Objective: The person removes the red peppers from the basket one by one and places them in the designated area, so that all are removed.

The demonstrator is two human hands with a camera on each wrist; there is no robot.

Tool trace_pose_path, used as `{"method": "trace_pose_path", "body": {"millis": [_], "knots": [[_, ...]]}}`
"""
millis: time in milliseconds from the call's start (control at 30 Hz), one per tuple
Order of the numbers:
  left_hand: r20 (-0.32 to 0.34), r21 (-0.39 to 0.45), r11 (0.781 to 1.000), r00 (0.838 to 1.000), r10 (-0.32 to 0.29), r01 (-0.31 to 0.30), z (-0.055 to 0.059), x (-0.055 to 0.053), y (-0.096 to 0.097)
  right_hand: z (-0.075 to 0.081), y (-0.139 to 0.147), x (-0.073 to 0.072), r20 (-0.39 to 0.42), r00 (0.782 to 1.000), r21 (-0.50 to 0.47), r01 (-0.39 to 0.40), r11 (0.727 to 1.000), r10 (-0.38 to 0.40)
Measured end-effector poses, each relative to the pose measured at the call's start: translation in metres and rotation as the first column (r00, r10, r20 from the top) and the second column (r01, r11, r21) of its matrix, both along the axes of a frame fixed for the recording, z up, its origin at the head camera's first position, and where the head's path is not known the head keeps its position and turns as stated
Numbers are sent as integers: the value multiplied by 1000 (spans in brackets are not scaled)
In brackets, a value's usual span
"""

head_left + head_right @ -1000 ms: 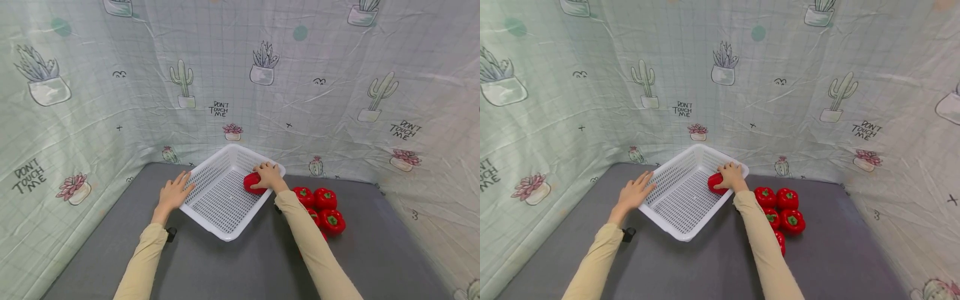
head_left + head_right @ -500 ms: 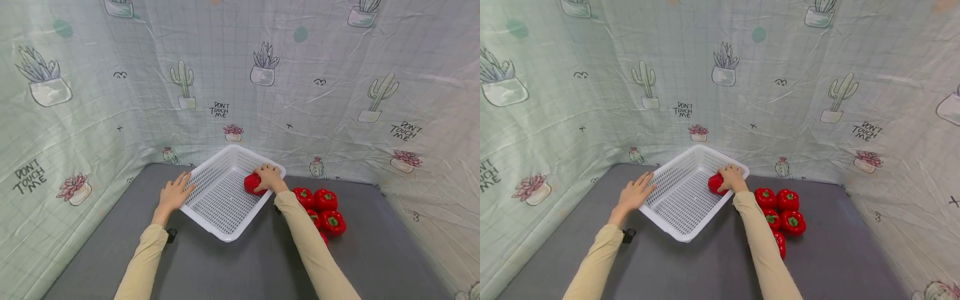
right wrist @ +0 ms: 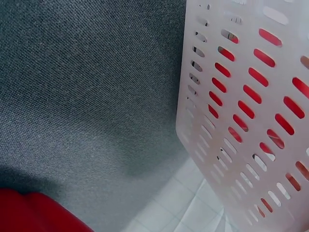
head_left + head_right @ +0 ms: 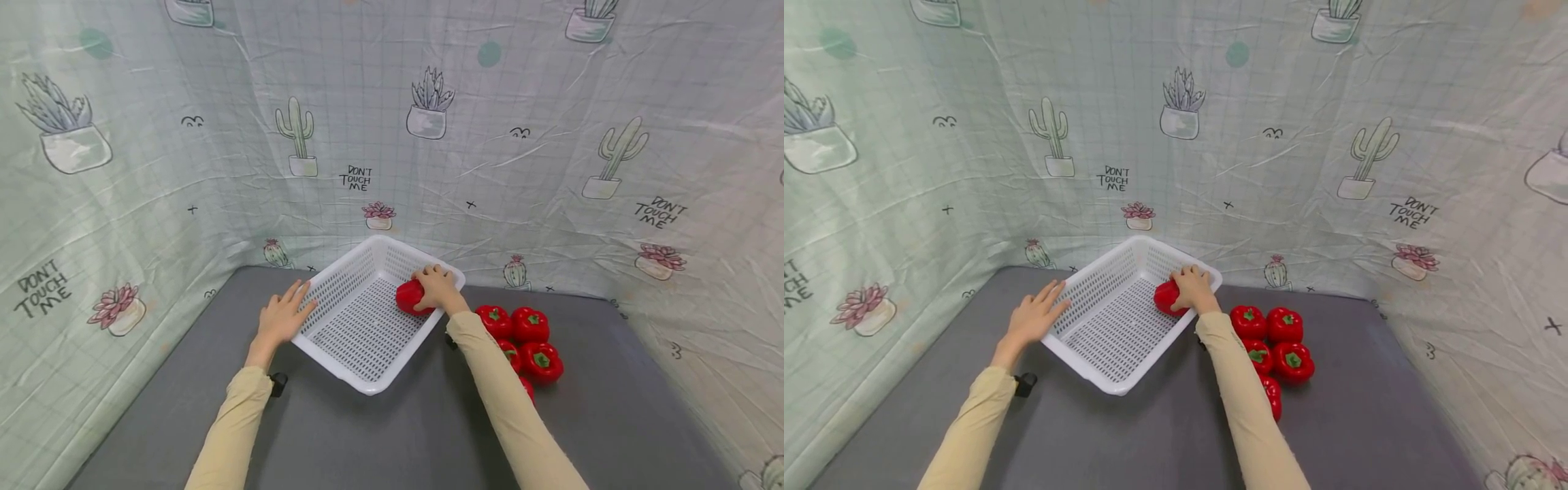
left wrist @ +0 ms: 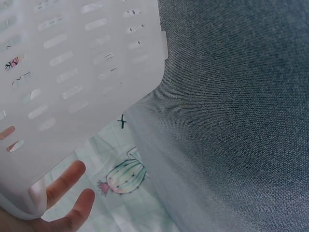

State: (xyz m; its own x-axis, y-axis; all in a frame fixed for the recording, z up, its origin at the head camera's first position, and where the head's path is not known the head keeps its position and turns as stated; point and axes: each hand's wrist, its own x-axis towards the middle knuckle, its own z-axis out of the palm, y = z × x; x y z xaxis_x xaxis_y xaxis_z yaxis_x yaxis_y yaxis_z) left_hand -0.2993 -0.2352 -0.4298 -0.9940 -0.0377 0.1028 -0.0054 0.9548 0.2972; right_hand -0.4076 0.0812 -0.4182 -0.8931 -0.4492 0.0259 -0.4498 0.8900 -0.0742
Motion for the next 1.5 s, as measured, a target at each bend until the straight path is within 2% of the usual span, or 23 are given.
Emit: {"method": "trace_pose_path", "body": {"millis": [533, 767, 900, 1233, 1500], "knots": [[25, 11, 1000, 1000, -4, 4, 3, -2, 0, -2, -2, 4, -72, 997, -64, -3, 998, -1], [27, 9, 1000, 1000, 9, -9, 6, 1, -4, -3, -7, 7, -106, 992, -143, -80, 986, 65], [30, 26, 1000, 1000, 0, -1, 7, 0, -2, -1, -6, 10, -111, 991, -180, -91, 979, 72], [35, 53, 999, 999, 1, -3, 4, -1, 3, 4, -1, 14, -126, 987, -140, -113, 984, 96], [22, 37, 999, 1000, 5, -5, 4, -3, 0, 12, 3, 14, -133, 985, -140, -129, 982, 110]]}}
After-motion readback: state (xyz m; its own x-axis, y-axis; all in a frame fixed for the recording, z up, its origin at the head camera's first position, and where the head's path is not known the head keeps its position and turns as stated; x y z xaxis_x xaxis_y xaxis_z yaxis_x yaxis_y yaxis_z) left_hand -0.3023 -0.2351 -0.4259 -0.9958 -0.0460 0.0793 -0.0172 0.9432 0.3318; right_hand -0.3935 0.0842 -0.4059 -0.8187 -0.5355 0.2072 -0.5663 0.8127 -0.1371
